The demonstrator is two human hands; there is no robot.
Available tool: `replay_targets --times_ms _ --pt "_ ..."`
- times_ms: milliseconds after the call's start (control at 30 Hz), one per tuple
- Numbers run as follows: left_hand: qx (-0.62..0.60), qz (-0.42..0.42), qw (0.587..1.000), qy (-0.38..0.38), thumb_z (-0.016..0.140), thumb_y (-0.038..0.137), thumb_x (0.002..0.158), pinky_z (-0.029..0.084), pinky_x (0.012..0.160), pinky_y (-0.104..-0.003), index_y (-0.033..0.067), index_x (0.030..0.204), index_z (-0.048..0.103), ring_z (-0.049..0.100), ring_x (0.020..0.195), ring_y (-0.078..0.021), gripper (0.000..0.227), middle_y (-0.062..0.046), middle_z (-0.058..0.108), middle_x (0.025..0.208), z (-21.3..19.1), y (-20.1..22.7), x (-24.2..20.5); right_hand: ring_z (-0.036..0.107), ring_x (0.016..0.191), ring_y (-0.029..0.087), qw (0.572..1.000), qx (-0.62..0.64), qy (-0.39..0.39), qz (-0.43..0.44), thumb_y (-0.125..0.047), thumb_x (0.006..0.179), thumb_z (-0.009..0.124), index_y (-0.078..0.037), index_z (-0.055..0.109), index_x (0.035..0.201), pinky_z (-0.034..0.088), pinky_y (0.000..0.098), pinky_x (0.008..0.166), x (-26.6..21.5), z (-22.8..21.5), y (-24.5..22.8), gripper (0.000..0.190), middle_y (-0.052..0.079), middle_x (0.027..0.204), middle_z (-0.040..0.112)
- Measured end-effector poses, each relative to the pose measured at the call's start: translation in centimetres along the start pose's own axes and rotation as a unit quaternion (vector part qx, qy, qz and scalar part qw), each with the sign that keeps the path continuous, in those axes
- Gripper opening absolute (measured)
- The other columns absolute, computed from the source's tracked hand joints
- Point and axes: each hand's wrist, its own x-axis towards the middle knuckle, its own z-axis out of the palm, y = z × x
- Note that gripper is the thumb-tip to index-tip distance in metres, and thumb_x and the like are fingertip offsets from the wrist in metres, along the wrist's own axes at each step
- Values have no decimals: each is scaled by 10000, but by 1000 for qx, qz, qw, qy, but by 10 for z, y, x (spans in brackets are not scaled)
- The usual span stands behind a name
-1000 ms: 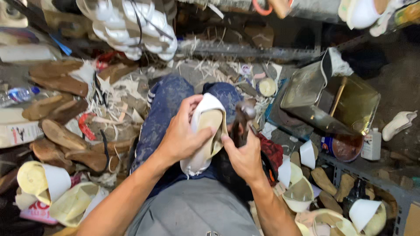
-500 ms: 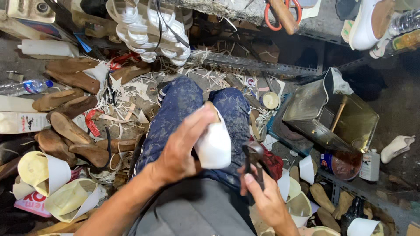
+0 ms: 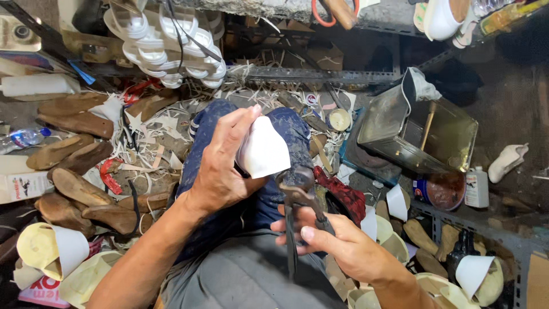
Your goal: The person uses a hammer to tap and shape the sole of a white shoe held on their lap. They repeatedly adjust the shoe's position, inspect the sole, and continue hammering different areas to refine the shape.
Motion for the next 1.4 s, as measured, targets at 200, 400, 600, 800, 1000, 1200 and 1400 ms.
replay_targets --times_ms 200,400,600,800,1000,1200,1400 --pt "-22 -4 1000 -10 793 371 879 421 1197 -453 51 1552 346 501 1409 -399 869 -238 426 1513 -4 -6 1 783 1105 231 999 -30 1 -32 -305 934 565 -42 640 1346 613 340 877 3 -5 -2 494 114 1269 785" --pt "-31 -12 999 -19 757 448 888 396 1206 -417 57 1562 328 505 1419 -389 890 -243 424 1522 -10 -8 11 607 613 112 929 -302 146 -154 -287 1018 479 -134 692 1194 516 275 733 31 9 16 316 -36 616 627" --pt "-51 -28 998 8 618 591 925 355 1239 -427 77 1571 326 469 1458 -366 875 -219 409 1555 -14 -16 18 671 753 383 775 -400 362 -329 -303 1044 463 -35 595 1230 497 440 683 92 14 61 351 135 916 706" --pt "-65 6 998 -19 663 543 938 410 1242 -468 84 1578 284 449 1496 -378 874 -210 392 1590 -9 -16 -1 705 1136 177 915 -346 83 -192 -225 1016 486 -86 655 1274 454 300 1000 33 -15 25 339 44 1238 751" --pt "-164 116 979 40 622 334 1074 368 1294 -615 239 1680 -28 632 1169 -289 893 -187 623 1247 12 -4 -36 713 1089 100 917 -384 -44 96 -501 985 444 -246 657 1335 467 275 873 12 -56 73 482 -51 1198 769" --pt "-50 116 992 28 625 386 1054 342 1259 -651 165 1654 -72 536 1439 -463 946 -201 517 1521 17 -10 -58 540 1388 244 872 -487 16 39 -491 964 567 -149 463 1489 435 399 1073 21 -60 105 635 47 1518 560" --pt "-38 66 994 76 865 419 880 478 1237 -551 4 1584 214 541 1399 -427 1045 -280 488 1504 4 -3 -17 761 1131 149 907 -408 90 51 -467 953 523 -222 609 1363 526 315 902 18 -35 74 485 -37 1252 793"
